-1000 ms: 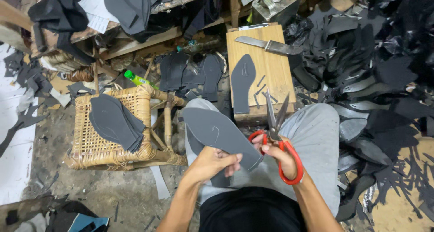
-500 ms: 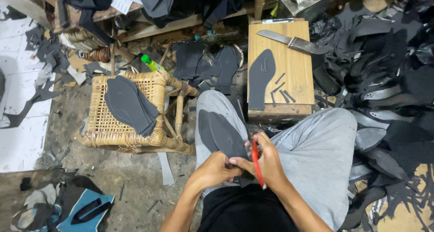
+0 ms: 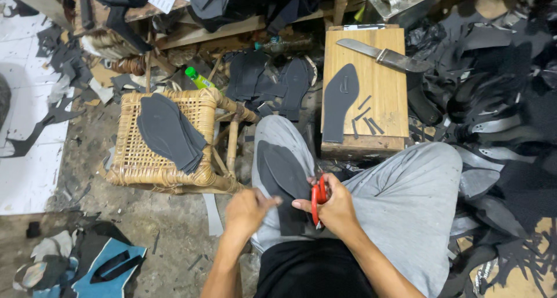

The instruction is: The person cuts and trims black shoe insoles using red-handled scissors and a knife. They first trim the edges with scissors, then place the insole on a wooden board and use a knife to refine the shape, removing small pieces of material.

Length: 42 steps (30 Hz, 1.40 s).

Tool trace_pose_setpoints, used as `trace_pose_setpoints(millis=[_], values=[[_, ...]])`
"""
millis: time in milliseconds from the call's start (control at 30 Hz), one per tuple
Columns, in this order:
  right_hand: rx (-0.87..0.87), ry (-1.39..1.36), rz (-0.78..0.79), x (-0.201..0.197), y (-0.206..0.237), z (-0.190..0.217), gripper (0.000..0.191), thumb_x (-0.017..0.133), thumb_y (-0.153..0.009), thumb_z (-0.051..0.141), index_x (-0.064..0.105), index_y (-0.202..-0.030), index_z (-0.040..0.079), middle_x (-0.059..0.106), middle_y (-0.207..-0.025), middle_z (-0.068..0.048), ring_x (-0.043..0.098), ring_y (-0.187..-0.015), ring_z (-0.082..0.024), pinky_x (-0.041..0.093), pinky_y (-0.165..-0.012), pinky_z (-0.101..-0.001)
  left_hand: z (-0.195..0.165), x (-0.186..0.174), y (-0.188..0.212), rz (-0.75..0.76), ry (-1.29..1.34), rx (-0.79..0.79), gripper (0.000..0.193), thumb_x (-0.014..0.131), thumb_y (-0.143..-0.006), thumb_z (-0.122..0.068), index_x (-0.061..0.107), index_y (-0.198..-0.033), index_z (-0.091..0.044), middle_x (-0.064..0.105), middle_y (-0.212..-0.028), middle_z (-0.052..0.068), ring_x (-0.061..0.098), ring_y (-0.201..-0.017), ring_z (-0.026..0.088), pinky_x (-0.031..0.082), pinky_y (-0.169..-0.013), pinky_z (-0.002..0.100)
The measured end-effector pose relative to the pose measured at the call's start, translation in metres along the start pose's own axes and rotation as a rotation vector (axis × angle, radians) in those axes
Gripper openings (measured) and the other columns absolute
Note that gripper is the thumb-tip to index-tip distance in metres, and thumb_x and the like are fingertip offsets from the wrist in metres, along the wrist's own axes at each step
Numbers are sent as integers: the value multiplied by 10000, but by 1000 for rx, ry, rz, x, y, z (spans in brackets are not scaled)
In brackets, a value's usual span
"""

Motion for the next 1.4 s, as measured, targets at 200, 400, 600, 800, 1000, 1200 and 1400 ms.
trace_pose_setpoints(millis=[200, 400, 600, 800, 1000, 1200, 1400], values=[[47, -287, -96, -39, -1, 4, 471, 917, -661, 60, 574, -983, 71, 726, -1207, -114, 618, -1004, -130, 551, -907, -295, -58, 12, -61, -366, 287, 383, 229, 743, -877, -217, 732, -1017, -36, 699, -929, 162, 706, -846, 340, 550, -751, 428], [-97, -432, -331, -86, 8, 20, 431, 835, -738, -10, 547, -1045, 82, 693, -1256, -125, 608, -985, -111, 560, -889, -299, -160, 76, -166, -426, 97, 563, 708, 833, -760, -292, 593, -1309, 85, 541, -1347, 267, 495, -1209, 446, 442, -998, 503], [-117, -455, -450, -112, 16, 10, 373, 818, -787, -9, 583, -1069, 55, 686, -1247, -122, 631, -966, -99, 559, -868, -285, -167, 89, -204, -248, -75, 439, 770, 794, -760, -245, 509, -1397, 80, 530, -1408, 238, 493, -1274, 432, 450, -1049, 493], [-63, -522, -415, -104, 11, 4, 358, 813, -821, 20, 591, -1100, 57, 700, -1208, -117, 607, -877, -96, 525, -774, -270, -125, 78, -230, -181, 725, 514, 625, 585, -913, -130, 465, -1491, 77, 597, -1347, 241, 577, -1219, 357, 465, -1052, 412], [-86, -430, -389, -92, 12, 14, 430, 837, -776, 22, 615, -1143, 41, 686, -1230, -100, 601, -954, -88, 542, -856, -252, -66, 75, -180, 2, 1434, 204, 573, 553, -912, -17, 448, -1475, 15, 662, -1172, 123, 629, -1053, 209, 524, -940, 347], [-113, -352, -416, -91, 13, 26, 521, 861, -765, 4, 613, -1221, 49, 606, -1150, -115, 588, -987, -101, 546, -882, -256, -102, 52, -104, 270, 1722, 307, 631, 512, -840, 13, 273, -1417, -74, 520, -1290, 160, 611, -1154, 328, 542, -969, 640], [-186, -260, -421, -79, 14, 49, 516, 867, -732, -22, 490, -1079, 45, 649, -1237, -117, 547, -832, -100, 500, -702, -259, -137, 33, -70, 483, 1818, 502, 594, 363, -1075, -388, 369, -1535, -14, 462, -1560, 245, 540, -1374, 352, 424, -1174, 535]])
Point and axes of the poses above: each hand's wrist, its own y-axis away from the middle knuckle, its own x-axis out of the palm, z = x × y, the point moved 3 cm from there along -y, towards the middle knuckle
